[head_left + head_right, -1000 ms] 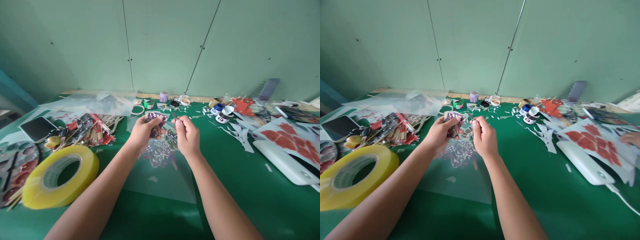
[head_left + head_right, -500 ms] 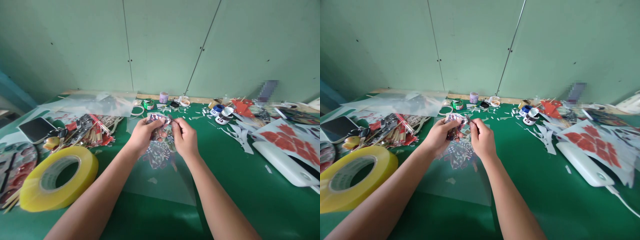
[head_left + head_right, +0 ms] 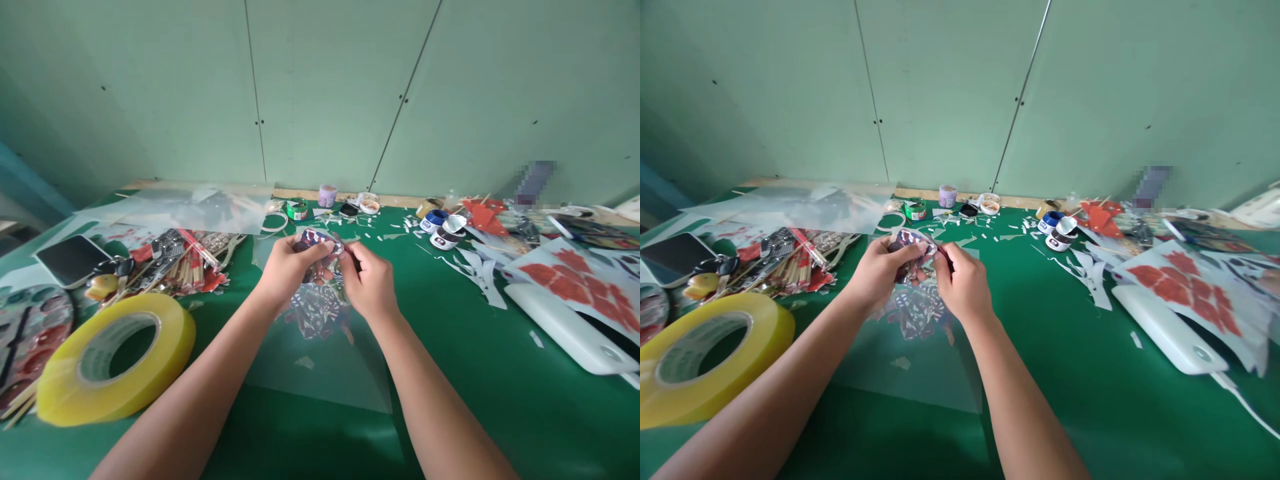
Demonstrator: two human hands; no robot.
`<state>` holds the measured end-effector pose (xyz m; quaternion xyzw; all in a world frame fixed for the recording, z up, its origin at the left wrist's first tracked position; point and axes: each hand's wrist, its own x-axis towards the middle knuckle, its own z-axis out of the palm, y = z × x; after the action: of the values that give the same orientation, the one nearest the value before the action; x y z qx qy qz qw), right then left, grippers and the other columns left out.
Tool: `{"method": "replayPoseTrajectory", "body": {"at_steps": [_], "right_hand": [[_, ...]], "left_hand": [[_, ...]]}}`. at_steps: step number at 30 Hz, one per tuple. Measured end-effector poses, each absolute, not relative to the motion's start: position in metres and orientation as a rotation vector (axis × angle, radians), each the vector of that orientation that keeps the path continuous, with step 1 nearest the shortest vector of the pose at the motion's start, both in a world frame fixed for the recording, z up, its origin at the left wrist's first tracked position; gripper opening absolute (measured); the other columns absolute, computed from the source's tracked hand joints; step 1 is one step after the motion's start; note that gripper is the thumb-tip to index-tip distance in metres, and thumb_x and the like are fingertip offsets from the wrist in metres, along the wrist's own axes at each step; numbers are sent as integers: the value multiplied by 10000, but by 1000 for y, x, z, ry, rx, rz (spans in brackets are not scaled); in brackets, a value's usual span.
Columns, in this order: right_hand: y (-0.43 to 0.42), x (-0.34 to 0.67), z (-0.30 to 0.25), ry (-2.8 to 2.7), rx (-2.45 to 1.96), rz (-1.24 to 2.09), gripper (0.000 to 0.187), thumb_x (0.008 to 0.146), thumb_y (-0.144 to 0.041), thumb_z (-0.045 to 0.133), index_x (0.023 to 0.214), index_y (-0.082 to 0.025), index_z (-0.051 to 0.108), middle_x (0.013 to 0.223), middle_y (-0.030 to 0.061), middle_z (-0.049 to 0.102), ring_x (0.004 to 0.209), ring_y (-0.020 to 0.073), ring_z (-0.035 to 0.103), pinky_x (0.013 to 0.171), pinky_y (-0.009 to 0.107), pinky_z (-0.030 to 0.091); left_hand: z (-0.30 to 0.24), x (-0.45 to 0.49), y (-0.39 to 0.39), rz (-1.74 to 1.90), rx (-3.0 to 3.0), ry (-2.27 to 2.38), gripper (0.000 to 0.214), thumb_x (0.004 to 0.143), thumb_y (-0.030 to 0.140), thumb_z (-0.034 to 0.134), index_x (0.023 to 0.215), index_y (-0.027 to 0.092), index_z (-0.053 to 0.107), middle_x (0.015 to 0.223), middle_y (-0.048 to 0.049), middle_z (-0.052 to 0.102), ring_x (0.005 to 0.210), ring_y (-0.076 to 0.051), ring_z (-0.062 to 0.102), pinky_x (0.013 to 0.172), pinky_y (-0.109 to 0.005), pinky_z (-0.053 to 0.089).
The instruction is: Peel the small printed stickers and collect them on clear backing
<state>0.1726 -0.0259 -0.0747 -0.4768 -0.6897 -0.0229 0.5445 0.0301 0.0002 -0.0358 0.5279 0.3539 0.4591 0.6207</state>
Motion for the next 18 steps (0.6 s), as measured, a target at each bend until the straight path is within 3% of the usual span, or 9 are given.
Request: {"method": "replayPoseTrajectory", "body": {"at_steps": [18], "right_hand": [[-30, 180, -72, -1759, -1214, 66, 302, 958, -371, 422, 720, -205, 509, 510, -42, 426, 445, 94, 356, 455, 211, 267]], "left_hand": [[-36, 28, -1, 1148, 1306, 886, 213, 737, 283, 659, 572, 155, 619, 416, -9, 585, 356, -99, 495, 408, -224, 362]]}}
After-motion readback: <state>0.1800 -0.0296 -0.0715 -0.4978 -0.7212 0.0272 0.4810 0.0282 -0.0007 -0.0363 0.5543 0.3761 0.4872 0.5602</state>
